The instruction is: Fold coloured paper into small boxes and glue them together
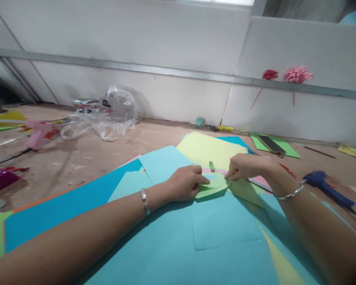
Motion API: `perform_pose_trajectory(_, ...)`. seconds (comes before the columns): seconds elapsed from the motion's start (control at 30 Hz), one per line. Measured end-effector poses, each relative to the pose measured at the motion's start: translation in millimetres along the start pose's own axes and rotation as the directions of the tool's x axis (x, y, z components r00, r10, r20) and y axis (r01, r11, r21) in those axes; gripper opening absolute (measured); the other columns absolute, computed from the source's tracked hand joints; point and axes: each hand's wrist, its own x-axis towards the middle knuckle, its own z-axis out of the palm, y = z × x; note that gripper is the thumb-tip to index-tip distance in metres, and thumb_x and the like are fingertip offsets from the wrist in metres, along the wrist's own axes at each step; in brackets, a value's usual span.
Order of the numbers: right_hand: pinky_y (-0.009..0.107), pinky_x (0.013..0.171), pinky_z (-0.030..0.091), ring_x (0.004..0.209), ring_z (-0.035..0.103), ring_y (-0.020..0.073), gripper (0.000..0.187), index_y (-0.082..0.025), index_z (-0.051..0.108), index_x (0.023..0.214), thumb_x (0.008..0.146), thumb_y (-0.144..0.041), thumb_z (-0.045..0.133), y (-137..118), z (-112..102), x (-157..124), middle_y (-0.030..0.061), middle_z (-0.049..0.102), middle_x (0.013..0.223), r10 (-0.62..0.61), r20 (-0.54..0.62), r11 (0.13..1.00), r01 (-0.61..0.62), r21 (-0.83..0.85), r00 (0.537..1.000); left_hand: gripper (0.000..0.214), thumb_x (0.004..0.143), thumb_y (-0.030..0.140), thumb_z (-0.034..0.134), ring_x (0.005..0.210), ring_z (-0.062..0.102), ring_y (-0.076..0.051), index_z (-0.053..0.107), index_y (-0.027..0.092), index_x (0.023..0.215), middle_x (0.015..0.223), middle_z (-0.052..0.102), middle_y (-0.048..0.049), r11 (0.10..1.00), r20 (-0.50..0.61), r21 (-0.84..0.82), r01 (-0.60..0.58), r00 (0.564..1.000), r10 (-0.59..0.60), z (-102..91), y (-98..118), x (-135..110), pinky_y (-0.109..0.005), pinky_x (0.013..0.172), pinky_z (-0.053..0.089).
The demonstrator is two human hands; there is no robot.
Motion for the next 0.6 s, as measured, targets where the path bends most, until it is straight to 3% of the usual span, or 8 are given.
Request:
perform_pose_trajectory(0.2, 0.024, 0.056, 0.025, 0.057, 0.04, 0.0112, 0.022, -0.021, 0.08, 0.085, 0.077, -0.021, 0.059, -9, -3, -3, 0.0, 0.059, 0.063, 0.015, -0.028, 0.995, -0.017, -0.102, 1.0, 0.045, 0.075, 0.005, 0.052, 0.076, 0.057, -0.019, 0.073, 0.024, 0.11, 0.081, 0.058, -0.0046, 1.0, 0.0, 0.002, -0.007, 1.0, 0.007, -1.1, 0, 0, -0.028, 0.063, 0.041)
perform_pose_trajectory(0.27, 0.025, 0.056, 0.024, 0.056, 0.038, 0.0112, 0.023, -0.021, 0.079, 0.082, 0.078, -0.018, 0.057, -15, -2, 0, 0.0, 0.057, 0.062, -0.006, -0.111, 0.994, -0.007, -0.112, 0.994, 0.044, 0.076, 0.005, 0.052, 0.076, 0.057, -0.019, 0.072, 0.024, 0.111, 0.081, 0.058, -0.0044, 1.0, -0.013, -0.001, -0.013, 1.0, 0.013, -0.4, -1, 0, -0.028, 0.063, 0.041)
perform_pose_trajectory(0.4, 0.026, 0.058, 0.027, 0.064, 0.046, 0.0129, 0.02, -0.018, 0.073, 0.081, 0.083, -0.019, 0.054, -25, 7, 13, 0.0028, 0.064, 0.072, -0.051, -0.284, 0.998, 0.06, 0.022, 0.957, 0.044, 0.076, 0.006, 0.049, 0.077, 0.056, -0.019, 0.071, 0.024, 0.11, 0.081, 0.057, -0.0042, 0.999, -0.033, -0.007, -0.033, 0.999, 0.033, 1.2, -2, -1, -0.028, 0.063, 0.042)
perform_pose_trajectory(0.6, 0.022, 0.059, 0.032, 0.067, 0.051, 0.0125, 0.006, -0.017, 0.064, 0.073, 0.076, -0.016, 0.059, -24, 19, 27, 0.0015, 0.065, 0.076, -0.101, -0.22, 0.987, 0.125, 0.1, 0.97, 0.037, 0.07, 0.008, 0.051, 0.078, 0.057, -0.02, 0.069, 0.019, 0.101, 0.086, 0.06, -0.0055, 1.0, -0.019, -0.003, 0.012, 1.0, -0.012, -4.1, 0, -2, -0.03, 0.064, 0.044)
